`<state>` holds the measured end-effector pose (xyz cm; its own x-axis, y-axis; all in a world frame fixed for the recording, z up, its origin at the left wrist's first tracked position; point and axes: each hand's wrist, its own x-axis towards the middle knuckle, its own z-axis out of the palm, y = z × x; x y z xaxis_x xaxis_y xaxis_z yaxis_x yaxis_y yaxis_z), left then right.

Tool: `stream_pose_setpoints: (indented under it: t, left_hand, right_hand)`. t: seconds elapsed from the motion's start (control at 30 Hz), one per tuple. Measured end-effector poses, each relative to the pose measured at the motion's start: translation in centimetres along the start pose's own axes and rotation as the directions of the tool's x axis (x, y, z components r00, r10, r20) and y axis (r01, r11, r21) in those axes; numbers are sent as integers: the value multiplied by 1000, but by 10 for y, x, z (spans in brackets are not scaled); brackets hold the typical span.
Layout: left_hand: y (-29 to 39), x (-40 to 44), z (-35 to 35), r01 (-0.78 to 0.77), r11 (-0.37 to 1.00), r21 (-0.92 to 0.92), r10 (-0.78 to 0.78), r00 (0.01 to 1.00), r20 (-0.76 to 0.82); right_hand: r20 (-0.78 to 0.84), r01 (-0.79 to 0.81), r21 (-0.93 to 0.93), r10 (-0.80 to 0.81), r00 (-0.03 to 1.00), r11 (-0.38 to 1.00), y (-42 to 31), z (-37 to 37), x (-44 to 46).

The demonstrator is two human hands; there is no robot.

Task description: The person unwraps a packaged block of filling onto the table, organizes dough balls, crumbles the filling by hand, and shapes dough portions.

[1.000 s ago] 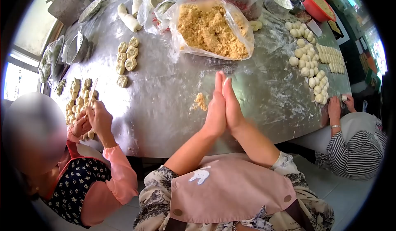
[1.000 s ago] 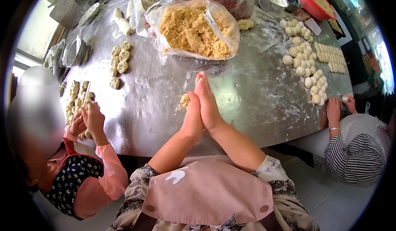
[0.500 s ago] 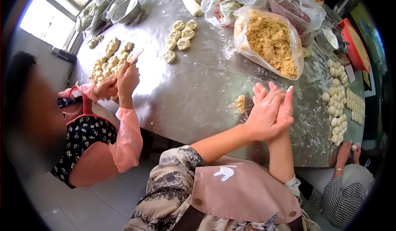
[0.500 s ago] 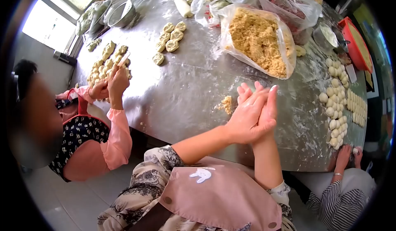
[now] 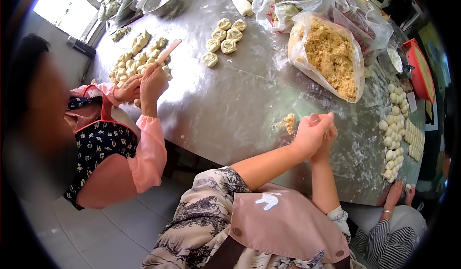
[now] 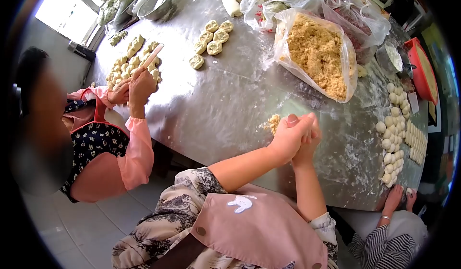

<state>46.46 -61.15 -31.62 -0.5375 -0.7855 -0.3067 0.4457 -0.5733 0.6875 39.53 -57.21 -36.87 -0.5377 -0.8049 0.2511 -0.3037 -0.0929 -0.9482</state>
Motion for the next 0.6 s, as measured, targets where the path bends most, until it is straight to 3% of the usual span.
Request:
stream_pose_setpoints:
  t: [0.07, 0.17, 0.27, 0.33, 0.43, 0.53, 0.6]
  left_hand:
    - [-4, -1, -3, 36, 993, -108, -49, 992, -115]
    - [-5, -1, -12, 65, 969, -240, -107, 980, -166]
    - [12, -4, -12, 215, 925, -315, -306, 911, -278]
    - [8, 4, -23, 274, 864, -422, -400, 883, -246]
    - [20, 3, -30, 318, 858, -403, -413, 894, -174]
    - [32, 5, -40, 422, 772, -475, -511, 857, -68]
    - [35, 7, -42, 458, 644, -613, -585, 811, -8]
  right_hand:
    - [26, 77, -107, -74, 997, 991, 2, -2, 3]
    - [109, 138, -247, -114, 987, 959, -7, 1, 8]
    - [218, 170, -374, -92, 972, 912, -29, 4, 9]
    - [311, 285, -413, -161, 937, 865, -25, 2, 13]
    - [429, 365, -406, -178, 886, 838, -27, 2, 18]
    - [662, 520, -379, -168, 730, 766, -35, -12, 26]
    - [673, 442, -313, -132, 728, 841, -36, -22, 27]
